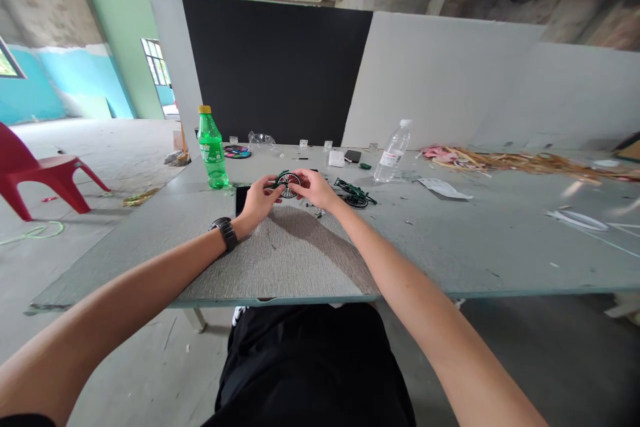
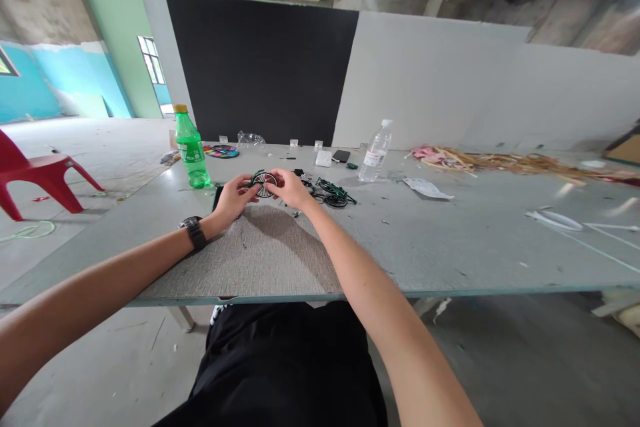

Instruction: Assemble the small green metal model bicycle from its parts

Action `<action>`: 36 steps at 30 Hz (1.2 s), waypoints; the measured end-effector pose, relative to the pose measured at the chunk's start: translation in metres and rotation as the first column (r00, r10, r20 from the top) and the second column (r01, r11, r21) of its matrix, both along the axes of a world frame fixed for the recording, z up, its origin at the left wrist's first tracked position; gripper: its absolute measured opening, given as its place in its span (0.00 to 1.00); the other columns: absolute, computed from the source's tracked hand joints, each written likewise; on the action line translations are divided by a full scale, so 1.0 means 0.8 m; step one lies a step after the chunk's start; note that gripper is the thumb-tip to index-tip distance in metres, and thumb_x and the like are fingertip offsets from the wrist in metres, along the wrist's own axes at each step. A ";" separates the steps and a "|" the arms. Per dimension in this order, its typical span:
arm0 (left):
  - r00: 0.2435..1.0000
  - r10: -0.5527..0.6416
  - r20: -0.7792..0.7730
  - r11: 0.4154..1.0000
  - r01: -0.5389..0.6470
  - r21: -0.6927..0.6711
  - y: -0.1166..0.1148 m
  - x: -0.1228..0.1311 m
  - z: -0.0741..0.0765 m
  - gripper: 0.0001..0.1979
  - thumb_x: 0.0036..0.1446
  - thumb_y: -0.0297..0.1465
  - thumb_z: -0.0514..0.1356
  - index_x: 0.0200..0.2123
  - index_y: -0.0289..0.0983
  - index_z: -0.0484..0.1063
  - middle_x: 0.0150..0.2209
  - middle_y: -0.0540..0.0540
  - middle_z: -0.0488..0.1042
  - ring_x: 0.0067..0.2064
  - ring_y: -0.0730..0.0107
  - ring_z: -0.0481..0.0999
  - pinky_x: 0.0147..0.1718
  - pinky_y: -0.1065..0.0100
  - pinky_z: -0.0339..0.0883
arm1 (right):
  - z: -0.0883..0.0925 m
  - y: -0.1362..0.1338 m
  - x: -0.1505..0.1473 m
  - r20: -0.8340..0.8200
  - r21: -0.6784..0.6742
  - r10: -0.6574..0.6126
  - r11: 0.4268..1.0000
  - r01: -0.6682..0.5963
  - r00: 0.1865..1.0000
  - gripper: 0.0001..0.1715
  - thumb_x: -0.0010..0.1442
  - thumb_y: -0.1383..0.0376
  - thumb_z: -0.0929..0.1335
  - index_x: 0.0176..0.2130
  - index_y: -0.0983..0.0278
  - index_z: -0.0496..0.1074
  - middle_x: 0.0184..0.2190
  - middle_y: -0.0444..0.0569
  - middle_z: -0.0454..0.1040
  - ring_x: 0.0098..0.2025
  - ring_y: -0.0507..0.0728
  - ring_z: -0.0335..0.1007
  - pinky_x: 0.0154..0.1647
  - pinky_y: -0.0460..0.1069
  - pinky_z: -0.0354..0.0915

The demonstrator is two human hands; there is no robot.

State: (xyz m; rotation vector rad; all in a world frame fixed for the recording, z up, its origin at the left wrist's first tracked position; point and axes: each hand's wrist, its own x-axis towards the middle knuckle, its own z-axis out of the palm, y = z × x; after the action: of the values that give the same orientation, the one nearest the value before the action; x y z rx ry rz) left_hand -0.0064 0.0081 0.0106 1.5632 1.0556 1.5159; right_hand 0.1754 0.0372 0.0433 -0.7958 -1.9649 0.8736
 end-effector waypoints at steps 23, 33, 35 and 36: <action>0.914 -0.051 0.402 0.950 0.169 -0.263 -0.012 0.006 0.018 0.11 0.65 0.24 0.59 0.50 0.31 0.68 0.33 0.42 0.80 0.30 0.71 0.81 0.37 0.67 0.77 | 0.014 -0.014 0.005 0.205 0.353 -0.080 0.936 0.003 0.975 0.26 0.49 0.79 0.63 0.46 0.62 0.70 0.44 0.50 0.78 0.49 0.56 0.75 0.51 0.51 0.69; 0.929 0.022 0.369 0.959 0.085 -0.270 -0.005 0.007 0.010 0.12 0.63 0.25 0.61 0.48 0.35 0.64 0.34 0.45 0.77 0.33 0.69 0.81 0.35 0.65 0.78 | 0.015 0.018 0.061 0.539 0.369 -0.480 0.873 0.319 0.692 0.19 0.59 0.78 0.63 0.44 0.63 0.76 0.42 0.52 0.80 0.44 0.58 0.75 0.46 0.51 0.67; 0.933 0.022 0.360 0.959 0.083 -0.273 -0.005 0.007 0.010 0.11 0.64 0.26 0.61 0.47 0.35 0.64 0.35 0.45 0.77 0.34 0.69 0.81 0.35 0.65 0.78 | 0.014 0.019 0.064 0.603 0.338 -0.470 0.882 0.327 0.644 0.18 0.61 0.76 0.63 0.43 0.62 0.78 0.43 0.51 0.81 0.44 0.58 0.75 0.46 0.50 0.66; 0.935 0.017 0.355 0.959 0.085 -0.271 -0.006 0.007 0.010 0.10 0.64 0.26 0.61 0.47 0.35 0.64 0.35 0.44 0.77 0.34 0.69 0.81 0.35 0.65 0.78 | 0.015 0.019 0.064 0.623 0.324 -0.459 0.888 0.325 0.633 0.18 0.62 0.75 0.63 0.44 0.61 0.78 0.44 0.51 0.81 0.45 0.58 0.75 0.46 0.50 0.66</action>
State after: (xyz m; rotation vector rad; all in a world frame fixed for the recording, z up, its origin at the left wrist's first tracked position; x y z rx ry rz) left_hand -0.0004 0.0033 0.0186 1.0570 0.9779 1.4777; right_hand 0.2263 0.0523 0.0550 -1.5347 -2.2987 0.0984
